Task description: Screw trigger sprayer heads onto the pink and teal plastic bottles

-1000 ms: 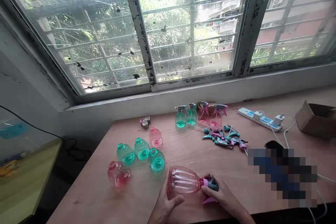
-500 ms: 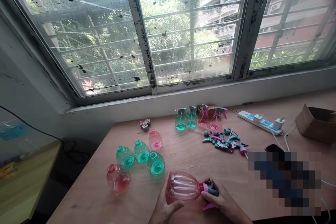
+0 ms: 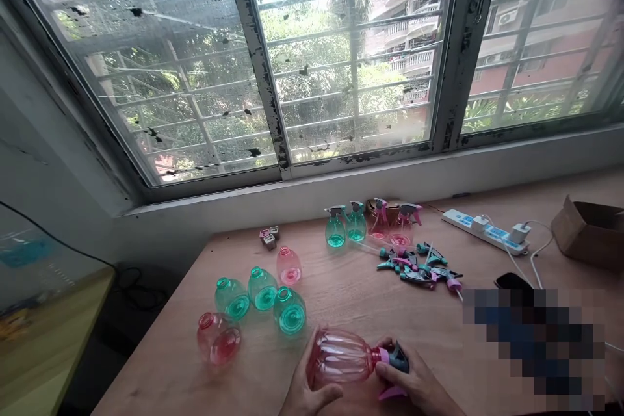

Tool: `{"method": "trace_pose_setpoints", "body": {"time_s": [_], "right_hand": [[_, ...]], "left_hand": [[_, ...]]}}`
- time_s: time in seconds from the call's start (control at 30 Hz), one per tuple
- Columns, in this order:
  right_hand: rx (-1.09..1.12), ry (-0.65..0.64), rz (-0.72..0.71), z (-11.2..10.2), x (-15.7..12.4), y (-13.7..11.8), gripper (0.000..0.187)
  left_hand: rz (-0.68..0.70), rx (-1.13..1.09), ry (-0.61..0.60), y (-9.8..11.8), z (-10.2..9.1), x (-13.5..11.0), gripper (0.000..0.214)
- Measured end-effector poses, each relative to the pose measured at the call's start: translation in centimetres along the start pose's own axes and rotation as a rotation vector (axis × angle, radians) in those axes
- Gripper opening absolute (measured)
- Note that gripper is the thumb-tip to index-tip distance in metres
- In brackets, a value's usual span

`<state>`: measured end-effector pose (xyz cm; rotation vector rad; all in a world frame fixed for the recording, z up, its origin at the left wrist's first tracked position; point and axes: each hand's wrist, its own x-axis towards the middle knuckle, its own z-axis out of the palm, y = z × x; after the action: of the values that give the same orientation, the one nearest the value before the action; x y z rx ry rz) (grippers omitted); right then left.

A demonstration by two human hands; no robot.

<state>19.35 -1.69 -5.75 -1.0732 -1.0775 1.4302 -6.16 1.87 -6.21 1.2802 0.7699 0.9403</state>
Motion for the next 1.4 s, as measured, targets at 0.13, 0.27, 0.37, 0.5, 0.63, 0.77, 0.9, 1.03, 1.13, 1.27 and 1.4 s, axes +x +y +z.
{"method": "trace_pose_setpoints", "body": {"time_s": [0.13,0.27,0.37,0.5,0.63,0.77,0.9,1.03,1.13,1.27,1.4], "right_hand": [[-0.001,0.004,-0.024,-0.1,0.2,0.4,0.041],[-0.01,-0.002,-0.011,-0.2,0.3,0.9,0.043],[-0.028,-0.011,-0.023,-0.3,0.3,0.9,0.043],[-0.034,-0.034,-0.032,-0.4,0.3,0.5,0.042],[-0.009,-0.017,-0.021,-0.2,0.4,0.8,0.042],[-0.007,0.02,-0.03,-0.1,0.6,1.4,0.044],[0.022,0.011,-0.012,-0.2,0.7,1.7,0.045],[0.049,0.007,0.002,-0.2,0.8,1.7,0.048],[0.041,0.001,-0.013,-0.2,0.8,1.7,0.047],[0.028,0.014,-0.012,-0.2,0.8,1.7,0.047],[0.041,0.012,0.021,-0.1,0.8,1.7,0.046]], "left_hand": [[0.019,0.106,-0.004,-0.2,-0.2,-0.1,0.103],[0.013,0.127,0.031,-0.8,-0.5,0.0,0.112],[-0.027,0.094,0.017,-0.8,-0.4,0.1,0.118],[-0.034,0.053,0.034,-0.7,-0.1,0.0,0.108],[-0.014,0.096,0.058,-0.9,-0.2,-0.3,0.11],[0.007,0.002,0.049,-1.5,-0.3,0.0,0.119],[0.011,-0.054,0.014,-1.3,0.0,0.3,0.109],[0.019,0.037,0.007,-0.2,0.1,-0.1,0.103],[0.023,0.047,-0.003,-0.2,-0.1,-0.3,0.103],[0.031,-0.047,0.055,-1.5,-0.3,0.2,0.113],[0.013,-0.084,0.022,-2.0,-0.5,0.6,0.103]]}}
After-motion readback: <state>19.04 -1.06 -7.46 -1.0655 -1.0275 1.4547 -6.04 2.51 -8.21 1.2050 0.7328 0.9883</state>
